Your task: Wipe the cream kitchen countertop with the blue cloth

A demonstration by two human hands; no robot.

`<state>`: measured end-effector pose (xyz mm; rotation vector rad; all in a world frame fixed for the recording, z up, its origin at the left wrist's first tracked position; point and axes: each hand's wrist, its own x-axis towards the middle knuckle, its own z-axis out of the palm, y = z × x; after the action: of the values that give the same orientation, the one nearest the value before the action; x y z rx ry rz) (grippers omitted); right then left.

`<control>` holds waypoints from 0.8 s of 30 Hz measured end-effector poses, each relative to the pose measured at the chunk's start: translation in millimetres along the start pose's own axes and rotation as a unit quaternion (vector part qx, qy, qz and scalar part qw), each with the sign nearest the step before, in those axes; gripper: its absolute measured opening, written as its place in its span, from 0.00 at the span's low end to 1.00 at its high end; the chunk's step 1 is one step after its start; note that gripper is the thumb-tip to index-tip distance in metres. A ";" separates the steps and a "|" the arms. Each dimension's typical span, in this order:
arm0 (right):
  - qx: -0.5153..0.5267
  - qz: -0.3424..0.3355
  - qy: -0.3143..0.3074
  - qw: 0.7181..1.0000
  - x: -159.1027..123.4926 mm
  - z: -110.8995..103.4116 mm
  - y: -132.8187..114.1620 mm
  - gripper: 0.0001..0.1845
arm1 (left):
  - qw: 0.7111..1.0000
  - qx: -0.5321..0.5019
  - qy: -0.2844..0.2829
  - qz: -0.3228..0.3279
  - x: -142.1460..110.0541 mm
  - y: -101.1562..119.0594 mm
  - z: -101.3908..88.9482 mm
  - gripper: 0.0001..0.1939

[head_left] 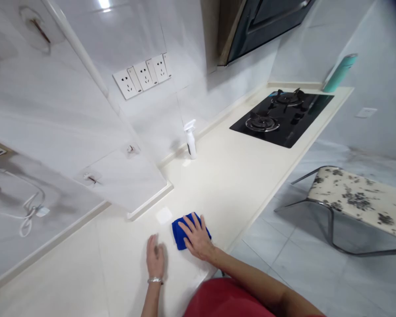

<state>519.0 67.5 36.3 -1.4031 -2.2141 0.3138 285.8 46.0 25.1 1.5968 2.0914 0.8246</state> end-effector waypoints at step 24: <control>-0.108 0.141 -0.058 0.982 157.7 4.0 109.2 0.37 | 0.938 0.295 0.128 -0.132 -0.8 -52.2 -38.0 0.40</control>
<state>547.3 257.1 29.4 -1.8652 -2.1925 0.2634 224.2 27.4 19.6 1.4668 2.8612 0.3331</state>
